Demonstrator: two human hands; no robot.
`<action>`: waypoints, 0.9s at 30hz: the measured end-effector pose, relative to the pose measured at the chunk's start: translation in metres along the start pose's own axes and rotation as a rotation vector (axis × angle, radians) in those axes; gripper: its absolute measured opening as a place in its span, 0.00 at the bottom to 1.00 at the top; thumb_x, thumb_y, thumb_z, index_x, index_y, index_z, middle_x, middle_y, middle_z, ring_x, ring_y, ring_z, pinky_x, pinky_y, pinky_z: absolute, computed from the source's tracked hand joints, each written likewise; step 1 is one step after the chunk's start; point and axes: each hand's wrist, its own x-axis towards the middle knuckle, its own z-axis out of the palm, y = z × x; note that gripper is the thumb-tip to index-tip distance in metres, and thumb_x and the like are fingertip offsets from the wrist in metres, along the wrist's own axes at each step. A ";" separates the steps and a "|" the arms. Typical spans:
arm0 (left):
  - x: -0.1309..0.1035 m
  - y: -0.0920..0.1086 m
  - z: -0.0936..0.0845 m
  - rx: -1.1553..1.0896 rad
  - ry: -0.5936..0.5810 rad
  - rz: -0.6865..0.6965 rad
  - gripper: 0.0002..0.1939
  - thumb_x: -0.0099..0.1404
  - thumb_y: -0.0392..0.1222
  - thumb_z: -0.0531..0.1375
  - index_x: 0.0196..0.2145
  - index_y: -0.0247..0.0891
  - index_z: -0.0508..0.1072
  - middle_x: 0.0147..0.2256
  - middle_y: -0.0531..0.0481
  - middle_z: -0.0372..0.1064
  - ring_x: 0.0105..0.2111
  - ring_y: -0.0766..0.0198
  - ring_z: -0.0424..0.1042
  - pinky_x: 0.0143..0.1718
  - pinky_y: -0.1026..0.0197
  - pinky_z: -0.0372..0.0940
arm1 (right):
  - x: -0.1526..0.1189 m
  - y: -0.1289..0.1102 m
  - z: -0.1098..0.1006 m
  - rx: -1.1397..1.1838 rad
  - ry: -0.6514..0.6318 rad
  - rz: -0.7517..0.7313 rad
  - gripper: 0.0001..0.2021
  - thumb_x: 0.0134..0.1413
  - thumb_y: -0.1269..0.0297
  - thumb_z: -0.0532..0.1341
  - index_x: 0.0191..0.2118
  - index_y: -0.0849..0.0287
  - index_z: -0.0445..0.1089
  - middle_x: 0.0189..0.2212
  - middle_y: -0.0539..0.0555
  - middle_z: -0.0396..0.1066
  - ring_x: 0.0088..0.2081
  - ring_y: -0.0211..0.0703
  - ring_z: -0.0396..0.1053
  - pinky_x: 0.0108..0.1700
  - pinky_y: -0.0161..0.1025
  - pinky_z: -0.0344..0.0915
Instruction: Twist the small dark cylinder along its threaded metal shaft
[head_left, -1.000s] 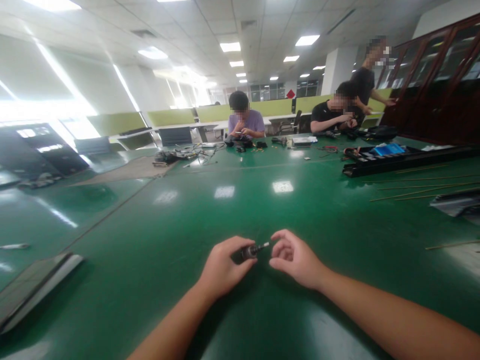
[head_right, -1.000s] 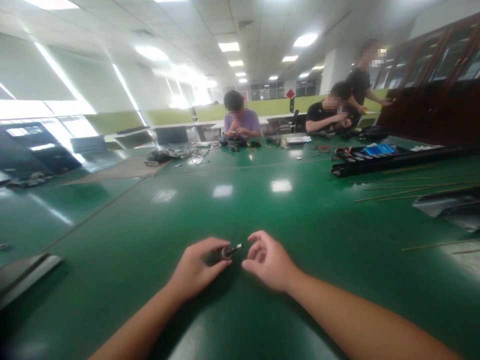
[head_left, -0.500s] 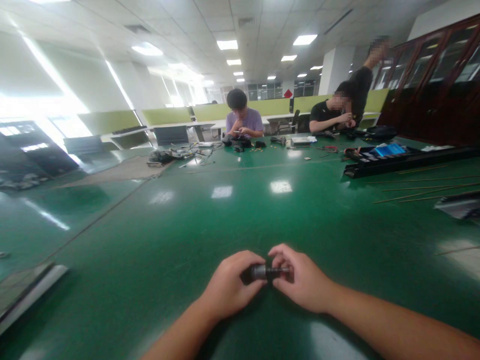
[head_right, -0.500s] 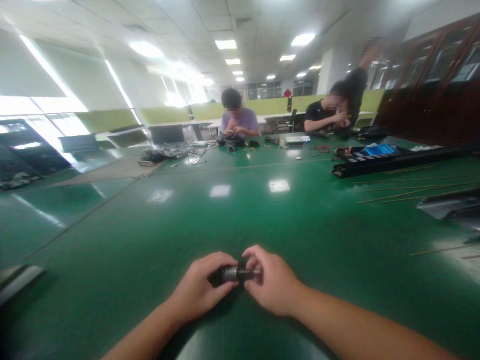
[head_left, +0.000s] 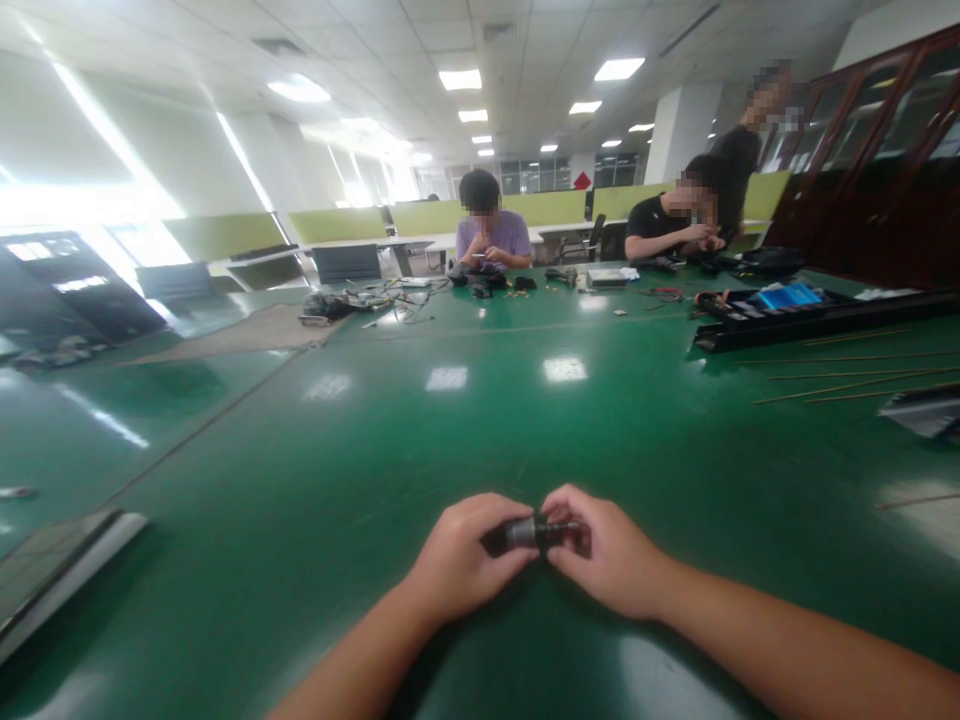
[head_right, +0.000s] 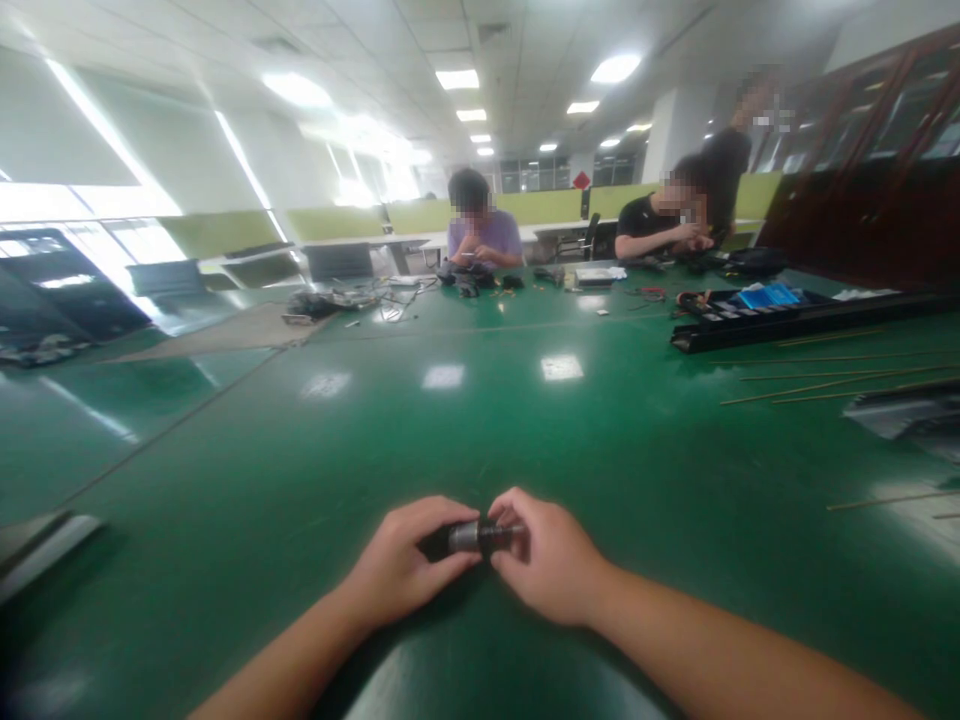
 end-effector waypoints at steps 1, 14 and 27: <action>0.000 0.000 0.000 0.000 -0.001 -0.002 0.12 0.59 0.41 0.66 0.42 0.41 0.77 0.37 0.48 0.77 0.37 0.61 0.75 0.41 0.59 0.68 | 0.000 0.000 0.000 -0.006 -0.004 0.000 0.15 0.50 0.74 0.62 0.44 0.55 0.67 0.36 0.50 0.74 0.30 0.38 0.69 0.32 0.34 0.61; 0.001 0.000 0.001 0.010 -0.030 0.001 0.12 0.59 0.42 0.66 0.41 0.40 0.77 0.36 0.48 0.77 0.36 0.60 0.75 0.41 0.59 0.68 | 0.000 -0.003 -0.001 -0.080 -0.017 -0.004 0.10 0.51 0.71 0.62 0.41 0.56 0.71 0.31 0.50 0.74 0.30 0.40 0.69 0.32 0.34 0.62; -0.002 0.000 0.005 0.031 -0.003 -0.039 0.13 0.58 0.43 0.67 0.42 0.41 0.77 0.38 0.48 0.78 0.38 0.60 0.76 0.42 0.58 0.68 | 0.003 -0.007 -0.002 -0.017 0.043 -0.025 0.05 0.51 0.71 0.64 0.35 0.58 0.74 0.31 0.50 0.75 0.34 0.42 0.72 0.37 0.35 0.65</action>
